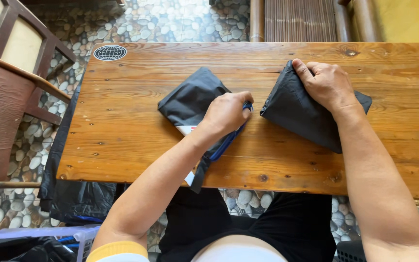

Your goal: The person folds a large black plastic bag on a wooden table, brushes it with a duster, and then places the folded bag into a smaller black zippered pouch. The person zips the pouch closed and brushes it again.

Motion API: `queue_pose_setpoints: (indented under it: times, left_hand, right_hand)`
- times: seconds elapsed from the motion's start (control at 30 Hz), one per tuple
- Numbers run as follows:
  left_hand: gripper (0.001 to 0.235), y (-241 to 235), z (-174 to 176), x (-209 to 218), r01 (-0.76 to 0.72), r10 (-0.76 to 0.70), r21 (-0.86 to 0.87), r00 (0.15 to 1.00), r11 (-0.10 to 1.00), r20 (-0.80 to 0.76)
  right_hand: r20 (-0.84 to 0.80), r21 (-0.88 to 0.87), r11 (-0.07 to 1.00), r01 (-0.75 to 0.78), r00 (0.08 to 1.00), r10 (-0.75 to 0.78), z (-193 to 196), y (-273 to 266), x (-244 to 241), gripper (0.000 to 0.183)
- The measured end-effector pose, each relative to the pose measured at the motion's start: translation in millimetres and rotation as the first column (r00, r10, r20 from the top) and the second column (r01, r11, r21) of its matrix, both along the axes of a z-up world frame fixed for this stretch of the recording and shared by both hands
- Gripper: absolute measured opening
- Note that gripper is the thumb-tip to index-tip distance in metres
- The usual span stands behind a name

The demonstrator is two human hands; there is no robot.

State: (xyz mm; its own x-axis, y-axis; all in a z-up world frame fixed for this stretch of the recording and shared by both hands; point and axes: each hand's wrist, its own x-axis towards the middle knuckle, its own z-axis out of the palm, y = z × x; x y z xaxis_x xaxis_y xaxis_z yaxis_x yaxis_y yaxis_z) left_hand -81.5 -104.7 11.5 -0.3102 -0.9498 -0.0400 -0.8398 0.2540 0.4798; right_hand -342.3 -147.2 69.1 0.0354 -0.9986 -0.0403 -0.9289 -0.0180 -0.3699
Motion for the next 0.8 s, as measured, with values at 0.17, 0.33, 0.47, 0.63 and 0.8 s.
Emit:
queue_pose_setpoints:
  times: [0.17, 0.33, 0.47, 0.63, 0.8]
  left_hand:
    - [0.028, -19, 13, -3, -0.102, 0.102, -0.019, 0.995, 0.995, 0.018]
    - [0.027, -26, 44, -4, -0.203, 0.204, -0.095, 0.979, 0.975, 0.0]
    - [0.02, -19, 79, -10, -0.233, 0.231, -0.091, 0.972, 0.968, -0.037]
    - [0.018, -6, 126, -3, -0.276, 0.302, 0.179, 0.943, 0.944, -0.141]
    - [0.024, -3, 140, -2, -0.293, 0.346, 0.269, 0.922, 0.917, -0.175]
  right_hand:
    - [0.069, -0.038, 0.999, 0.019, 0.997, -0.017, -2, 5, -4, 0.069]
    - [0.234, -0.11, 0.989, 0.094, 0.97, -0.066, 10, 13, 5, 0.06]
    - [0.136, -0.241, 0.969, 0.044, 0.991, -0.011, 15, 26, 18, 0.067]
    - [0.066, -0.489, 0.872, 0.025, 0.998, 0.009, 8, 29, 25, 0.067]
    - [-0.039, -0.608, 0.794, -0.013, 0.999, -0.014, 7, 40, 44, 0.062]
